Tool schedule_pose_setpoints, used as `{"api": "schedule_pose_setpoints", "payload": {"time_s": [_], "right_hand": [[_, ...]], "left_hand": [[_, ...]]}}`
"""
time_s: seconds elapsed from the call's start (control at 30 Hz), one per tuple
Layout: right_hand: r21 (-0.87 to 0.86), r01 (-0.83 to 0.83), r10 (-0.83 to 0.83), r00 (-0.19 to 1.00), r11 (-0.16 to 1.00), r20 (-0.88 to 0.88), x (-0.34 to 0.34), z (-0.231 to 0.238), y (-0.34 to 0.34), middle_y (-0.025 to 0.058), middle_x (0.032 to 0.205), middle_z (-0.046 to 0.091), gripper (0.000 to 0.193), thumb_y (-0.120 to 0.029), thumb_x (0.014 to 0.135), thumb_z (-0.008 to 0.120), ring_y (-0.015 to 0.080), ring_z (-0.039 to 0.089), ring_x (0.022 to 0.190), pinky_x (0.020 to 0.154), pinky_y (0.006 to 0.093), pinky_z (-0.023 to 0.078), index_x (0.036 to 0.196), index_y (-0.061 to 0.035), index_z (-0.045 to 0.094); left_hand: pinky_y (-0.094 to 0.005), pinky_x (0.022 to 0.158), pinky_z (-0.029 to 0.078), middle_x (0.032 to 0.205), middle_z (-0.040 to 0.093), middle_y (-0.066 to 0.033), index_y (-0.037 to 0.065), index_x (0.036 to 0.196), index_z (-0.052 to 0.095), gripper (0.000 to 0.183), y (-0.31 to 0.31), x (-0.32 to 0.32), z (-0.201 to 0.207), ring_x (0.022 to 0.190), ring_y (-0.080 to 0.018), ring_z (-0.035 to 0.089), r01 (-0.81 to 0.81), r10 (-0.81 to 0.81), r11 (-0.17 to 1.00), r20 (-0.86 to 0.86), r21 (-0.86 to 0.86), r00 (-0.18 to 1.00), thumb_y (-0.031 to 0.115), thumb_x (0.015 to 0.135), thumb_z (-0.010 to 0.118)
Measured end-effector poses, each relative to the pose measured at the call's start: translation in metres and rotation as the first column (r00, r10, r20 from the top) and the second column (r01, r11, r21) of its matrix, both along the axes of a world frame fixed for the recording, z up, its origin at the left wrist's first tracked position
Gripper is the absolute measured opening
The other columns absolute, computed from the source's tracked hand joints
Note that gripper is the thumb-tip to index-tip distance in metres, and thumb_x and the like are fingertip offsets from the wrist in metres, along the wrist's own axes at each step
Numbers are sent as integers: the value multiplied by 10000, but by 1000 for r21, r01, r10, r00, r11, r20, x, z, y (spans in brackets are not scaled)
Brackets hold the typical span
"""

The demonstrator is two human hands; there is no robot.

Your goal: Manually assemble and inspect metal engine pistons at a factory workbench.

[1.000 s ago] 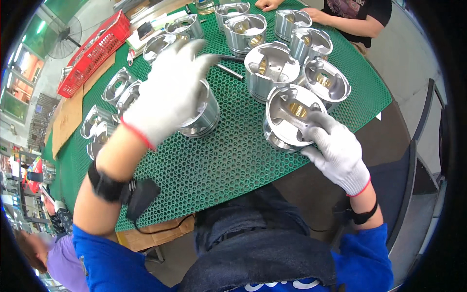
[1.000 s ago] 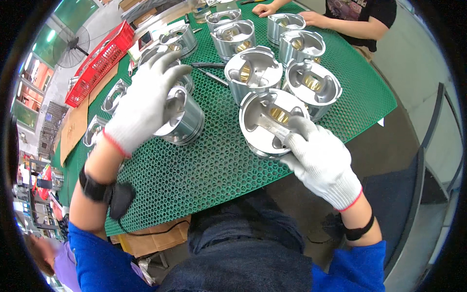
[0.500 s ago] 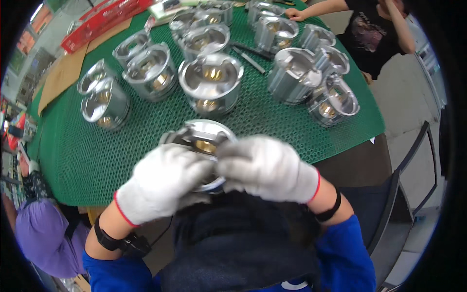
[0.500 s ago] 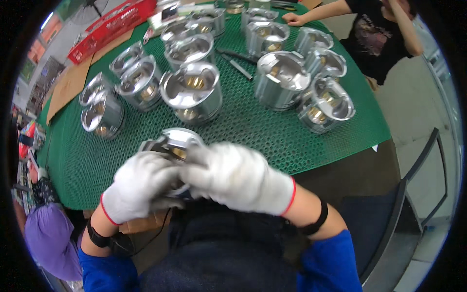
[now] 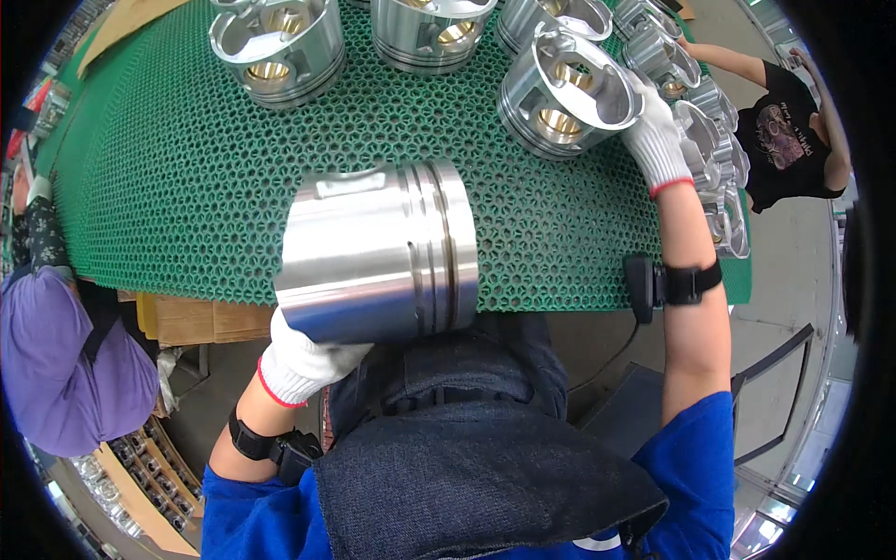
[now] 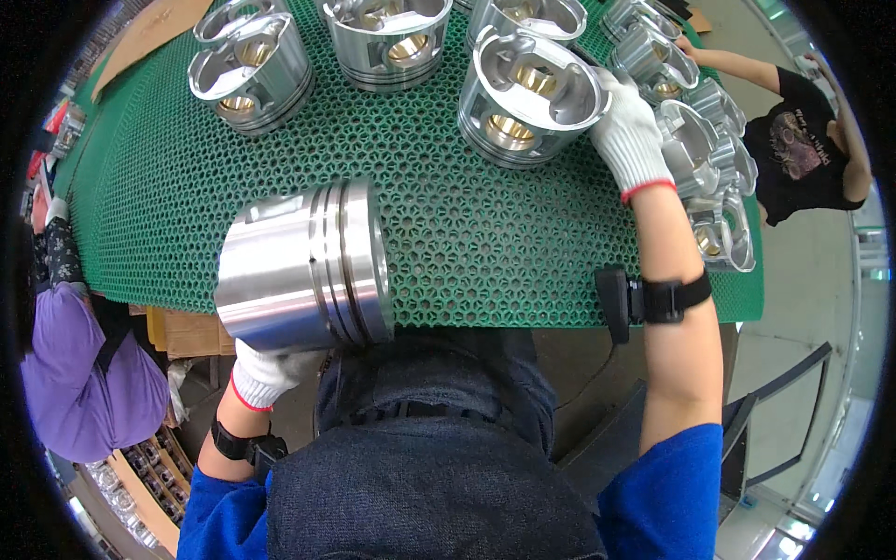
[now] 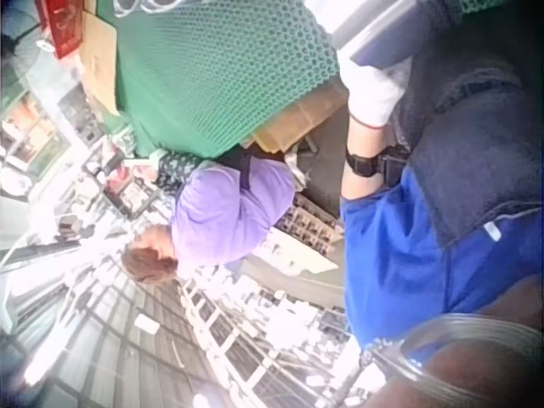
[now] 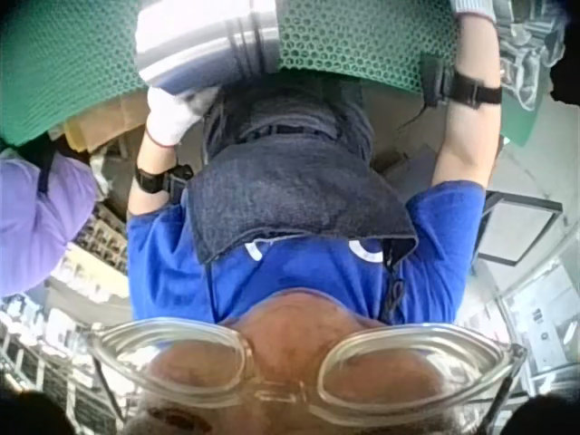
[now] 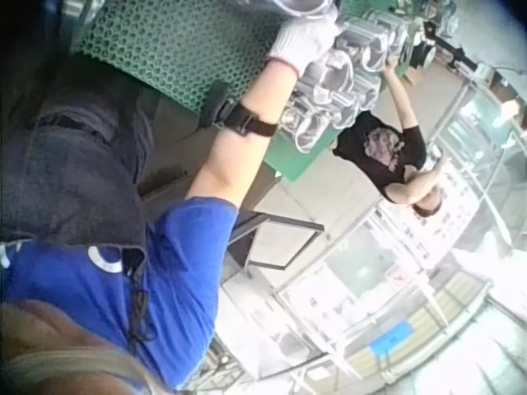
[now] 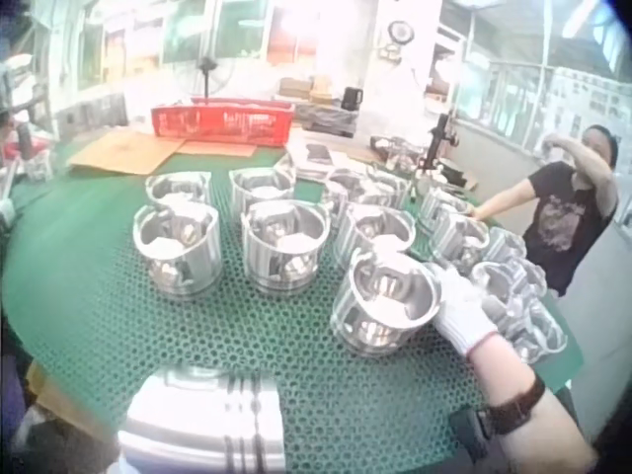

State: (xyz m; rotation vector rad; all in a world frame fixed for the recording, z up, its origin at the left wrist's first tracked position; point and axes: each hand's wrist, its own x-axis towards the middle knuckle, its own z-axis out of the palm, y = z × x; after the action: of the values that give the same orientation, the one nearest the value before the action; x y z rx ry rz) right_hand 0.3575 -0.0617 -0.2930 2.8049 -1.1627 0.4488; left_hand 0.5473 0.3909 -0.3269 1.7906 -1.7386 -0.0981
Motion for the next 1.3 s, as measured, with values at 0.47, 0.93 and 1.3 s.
{"api": "schedule_pose_setpoints", "payload": {"time_s": [0.47,0.93,1.3], "right_hand": [[-56,-132,115,963,990,-245,7,-8,4,180,1079,665,352,-341,902,539,354,634,1018,813,438,527,1140,-95,620],[749,-491,-562,498,445,660,-130,25,203,30,770,473,576,-245,898,571,81,426,535,469,213,359,1368,37,394],[754,-657,-584,609,8,537,-129,7,242,115,742,573,514,-304,856,636,163,543,472,363,237,399,1202,45,485]], "left_hand": [[-330,893,516,1156,653,-105,44,1203,587,388,10,-14,-14,1060,-222,635,-8,55,997,-659,74,750,83,825,664],[-375,1008,423,1284,523,-196,-79,1363,364,865,-4,22,60,1185,-276,532,-221,256,962,-799,158,544,559,847,637],[-454,879,476,1004,608,-141,22,1101,592,525,-52,8,109,975,-359,600,-68,117,988,379,-139,918,43,591,713]]}}
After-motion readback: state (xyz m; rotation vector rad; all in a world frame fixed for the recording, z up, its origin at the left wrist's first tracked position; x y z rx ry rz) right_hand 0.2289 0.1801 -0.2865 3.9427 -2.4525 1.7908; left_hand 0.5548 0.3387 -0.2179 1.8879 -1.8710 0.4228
